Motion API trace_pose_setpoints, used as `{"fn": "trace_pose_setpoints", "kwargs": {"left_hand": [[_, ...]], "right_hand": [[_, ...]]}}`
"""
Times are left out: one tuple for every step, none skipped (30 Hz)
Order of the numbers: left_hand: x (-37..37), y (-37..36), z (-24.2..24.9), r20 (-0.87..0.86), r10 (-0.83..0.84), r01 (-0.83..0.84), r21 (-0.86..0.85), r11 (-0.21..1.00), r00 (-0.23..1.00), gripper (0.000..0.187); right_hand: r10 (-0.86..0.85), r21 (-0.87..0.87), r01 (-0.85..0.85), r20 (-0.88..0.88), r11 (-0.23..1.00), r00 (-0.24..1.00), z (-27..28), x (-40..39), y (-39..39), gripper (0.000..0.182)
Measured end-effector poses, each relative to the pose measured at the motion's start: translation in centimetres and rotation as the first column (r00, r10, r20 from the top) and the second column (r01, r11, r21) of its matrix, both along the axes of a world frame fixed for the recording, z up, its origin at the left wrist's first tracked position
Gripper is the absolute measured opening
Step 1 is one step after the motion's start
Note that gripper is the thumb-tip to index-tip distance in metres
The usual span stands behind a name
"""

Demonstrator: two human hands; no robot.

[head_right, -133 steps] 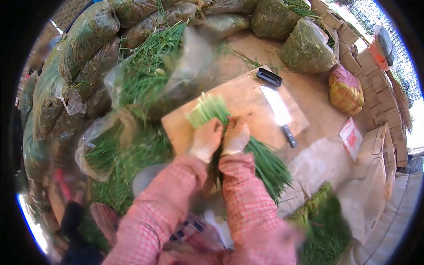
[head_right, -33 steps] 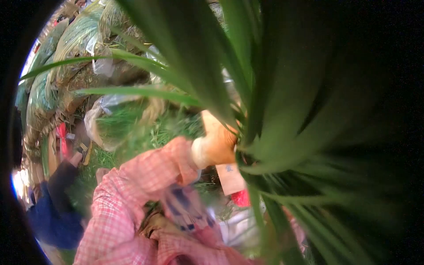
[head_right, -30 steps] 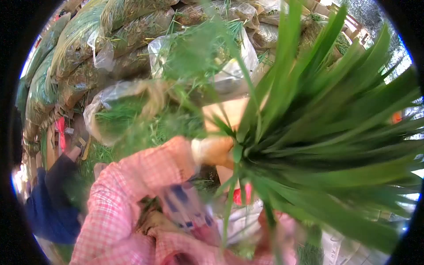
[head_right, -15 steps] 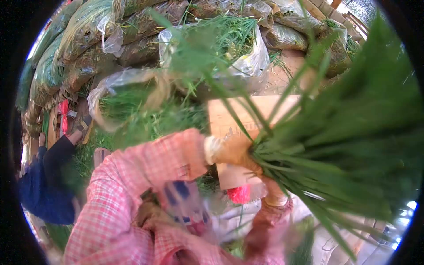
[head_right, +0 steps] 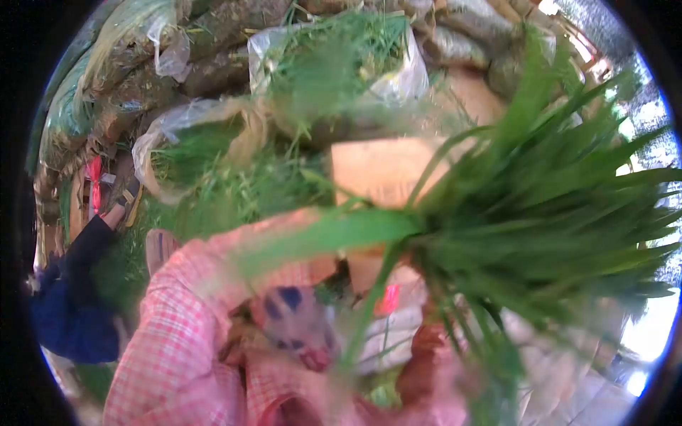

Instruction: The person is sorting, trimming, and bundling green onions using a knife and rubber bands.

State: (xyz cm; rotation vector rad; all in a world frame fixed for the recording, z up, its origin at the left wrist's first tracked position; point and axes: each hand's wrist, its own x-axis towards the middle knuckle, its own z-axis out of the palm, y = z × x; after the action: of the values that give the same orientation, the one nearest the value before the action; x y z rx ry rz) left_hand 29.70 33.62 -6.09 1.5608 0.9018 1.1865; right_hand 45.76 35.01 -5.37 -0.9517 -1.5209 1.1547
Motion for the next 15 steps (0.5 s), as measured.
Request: {"fn": "trace_pose_setpoints", "kwargs": {"left_hand": [[-0.3,-0.1,0.0,-0.002,-0.006,0.006,-0.007,1.0,1.0,0.056],[-0.5,0.1,-0.1,-0.005,-0.007,0.007,-0.007,1.0,1.0,0.054],[-0.4,0.6,-0.7,-0.002,-0.006,0.006,-0.012,1.0,1.0,0.051],[-0.5,0.8,-1.0,0.007,0.001,-0.001,-0.02,1.0,1.0,0.049],[-0.5,1.1,-0.5,0.033,0.022,-0.021,-0.02,1.0,0.999,0.047],[-0.3,1.3,-0.4,0.088,0.052,-0.051,-0.016,0.999,0.995,0.045],[0.1,1.7,0.3,0.149,0.076,-0.079,0.012,0.997,0.986,0.043],[0.7,2.7,0.8,0.185,0.08,-0.092,0.058,0.994,0.98,0.041],[1.2,4.1,1.4,0.193,0.027,-0.057,0.151,0.987,0.981,0.043],[1.1,5.5,2.6,0.092,-0.091,0.079,0.128,0.989,0.992,0.047],[0.9,6.9,3.9,-0.013,-0.211,0.211,0.099,0.972,0.977,0.052],[0.1,8.6,6.1,-0.197,-0.406,0.395,-0.096,0.914,0.892,0.058],[-0.3,9.3,8.2,-0.33,-0.596,0.507,-0.319,0.801,0.732,0.065],[-0.3,9.1,9.4,-0.446,-0.469,0.291,-0.41,0.864,0.763,0.066],[-0.2,9.5,8.4,-0.394,-0.491,0.304,-0.448,0.841,0.777,0.067]], "right_hand": [[-0.008,-0.012,0.008,-0.005,1.0,1.0,0.0,0.1,-0.2,0.056],[-0.01,-0.014,0.009,-0.012,1.0,1.0,0.0,0.0,0.0,0.056],[-0.012,-0.015,0.011,-0.009,1.0,1.0,-0.2,-0.1,0.2,0.056],[-0.009,-0.016,0.009,-0.016,1.0,1.0,-0.6,-0.1,0.4,0.056],[0.003,-0.012,-0.004,-0.028,1.0,1.0,-0.6,-0.5,0.7,0.056],[0.017,-0.014,-0.017,-0.042,1.0,0.999,-0.6,-0.6,0.9,0.056],[0.026,-0.03,-0.028,-0.051,0.999,0.998,-0.4,-0.6,1.1,0.056],[0.034,-0.049,-0.038,-0.077,0.998,0.996,-0.2,-0.8,1.3,0.056],[0.037,-0.078,-0.046,-0.111,0.996,0.993,-0.1,-1.0,1.6,0.056],[0.043,-0.105,-0.059,-0.15,0.993,0.988,-0.2,-1.0,1.9,0.055],[0.026,-0.147,-0.059,-0.218,0.987,0.976,-0.5,-0.8,1.8,0.055],[-0.006,-0.213,-0.066,-0.32,0.975,0.947,-1.3,-1.0,1.5,0.055],[-0.053,-0.285,-0.081,-0.433,0.955,0.9,-2.2,-1.1,0.8,0.055],[-0.12,-0.369,-0.11,-0.547,0.923,0.829,-3.4,-1.5,0.0,0.055],[-0.196,-0.457,-0.127,-0.594,0.88,0.78,-4.5,-1.8,-0.6,0.055]]}}
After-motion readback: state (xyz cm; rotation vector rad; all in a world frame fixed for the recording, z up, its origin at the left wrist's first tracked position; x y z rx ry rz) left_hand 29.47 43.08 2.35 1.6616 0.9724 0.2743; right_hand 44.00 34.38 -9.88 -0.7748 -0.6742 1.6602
